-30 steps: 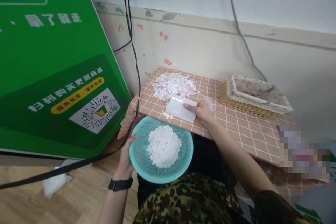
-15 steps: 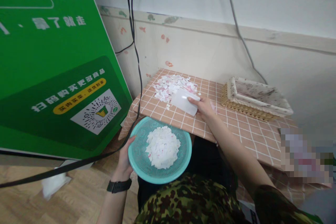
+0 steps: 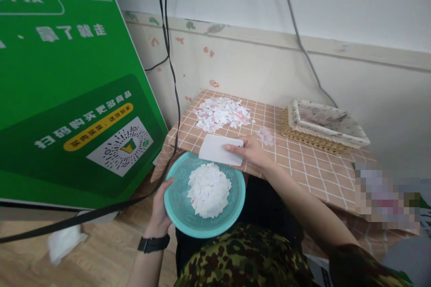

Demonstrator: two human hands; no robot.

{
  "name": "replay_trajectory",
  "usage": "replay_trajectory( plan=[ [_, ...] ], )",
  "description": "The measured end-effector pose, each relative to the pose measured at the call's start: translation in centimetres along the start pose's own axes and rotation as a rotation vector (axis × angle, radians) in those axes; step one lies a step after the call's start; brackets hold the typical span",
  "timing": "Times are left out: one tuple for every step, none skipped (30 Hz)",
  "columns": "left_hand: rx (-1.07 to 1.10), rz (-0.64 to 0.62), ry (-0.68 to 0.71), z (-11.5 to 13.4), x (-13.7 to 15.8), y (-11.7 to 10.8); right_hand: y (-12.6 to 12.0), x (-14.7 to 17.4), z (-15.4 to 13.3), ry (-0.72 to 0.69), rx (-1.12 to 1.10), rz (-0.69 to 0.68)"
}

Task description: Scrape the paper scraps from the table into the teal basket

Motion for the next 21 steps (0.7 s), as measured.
replay_trajectory(
  plan=[
    [-0.005, 0.000, -0.009, -0.1, 0.1, 0.0, -1.3, 0.4, -0.7, -0.065, 0.054, 0.092],
    [-0.016, -0.002, -0.024, -0.3, 0.3, 0.0, -2.9, 1.0, -1.3, -0.134, 0.115, 0.198],
    [-0.024, 0.011, -0.036, -0.5, 0.4, -0.1, -4.7, 1.8, -2.0, -0.201, 0.176, 0.317],
    [-0.027, 0.028, -0.046, -0.7, 0.6, -0.3, -6.7, 2.7, -2.5, -0.250, 0.236, 0.428],
    [-0.028, 0.045, -0.059, -0.9, 0.7, -0.5, -8.7, 3.7, -2.9, -0.287, 0.311, 0.546],
    [-0.027, 0.063, -0.071, -1.2, 0.8, -0.7, -10.7, 4.9, -3.3, -0.312, 0.409, 0.673],
    [-0.029, 0.076, -0.081, -1.5, 0.9, -0.9, -12.5, 6.0, -3.6, -0.330, 0.536, 0.789],
    [-0.031, 0.089, -0.089, -1.8, 1.0, -1.1, -14.0, 7.0, -3.8, -0.341, 0.668, 0.891],
    [-0.036, 0.101, -0.100, -2.2, 1.0, -1.3, -15.2, 7.5, -3.8, -0.323, 0.784, 0.946],
    [-0.039, 0.116, -0.113, -2.5, 1.1, -1.5, -16.2, 7.6, -3.6, -0.302, 0.859, 0.968],
    [-0.045, 0.126, -0.137, -2.9, 1.2, -1.7, -16.9, 7.4, -3.3, -0.281, 0.899, 0.957],
    [-0.044, 0.132, -0.155, -3.1, 1.2, -1.8, -17.3, 6.9, -2.9, -0.266, 0.917, 0.928],
    [-0.047, 0.136, -0.177, -3.4, 1.3, -2.0, -17.5, 6.2, -2.6, -0.257, 0.919, 0.892],
    [-0.055, 0.140, -0.204, -3.6, 1.5, -2.2, -17.5, 5.5, -2.2, -0.251, 0.909, 0.853],
    [-0.061, 0.138, -0.218, -3.6, 1.6, -2.4, -17.4, 4.8, -2.0, -0.249, 0.892, 0.820],
    [-0.069, 0.156, -0.226, -3.6, 1.8, -2.7, -17.2, 4.2, -1.8, -0.247, 0.868, 0.793],
    [-0.080, 0.175, -0.236, -3.6, 2.0, -3.1, -17.1, 3.8, -1.6, -0.245, 0.839, 0.773],
    [-0.091, 0.198, -0.248, -3.5, 2.3, -3.6, -17.0, 3.6, -1.5, -0.243, 0.805, 0.752],
    [-0.098, 0.212, -0.273, -3.4, 2.6, -4.0, -16.9, 3.5, -1.4, -0.241, 0.769, 0.727],
    [-0.100, 0.215, -0.291, -3.3, 2.8, -4.4, -17.0, 3.5, -1.3, -0.239, 0.735, 0.699],
    [-0.100, 0.212, -0.323, -3.3, 3.1, -4.7, -17.2, 3.6, -1.2, -0.237, 0.708, 0.670]
  ],
)
Point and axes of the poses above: each hand's wrist, its own x-axis away from the middle knuckle, its own y-axis out of the palm, z = x × y, the point moved 6 cm from there along -x, towards the middle knuckle, and after that the axes turned 13 degrees about -x, right-handed, at the moved point
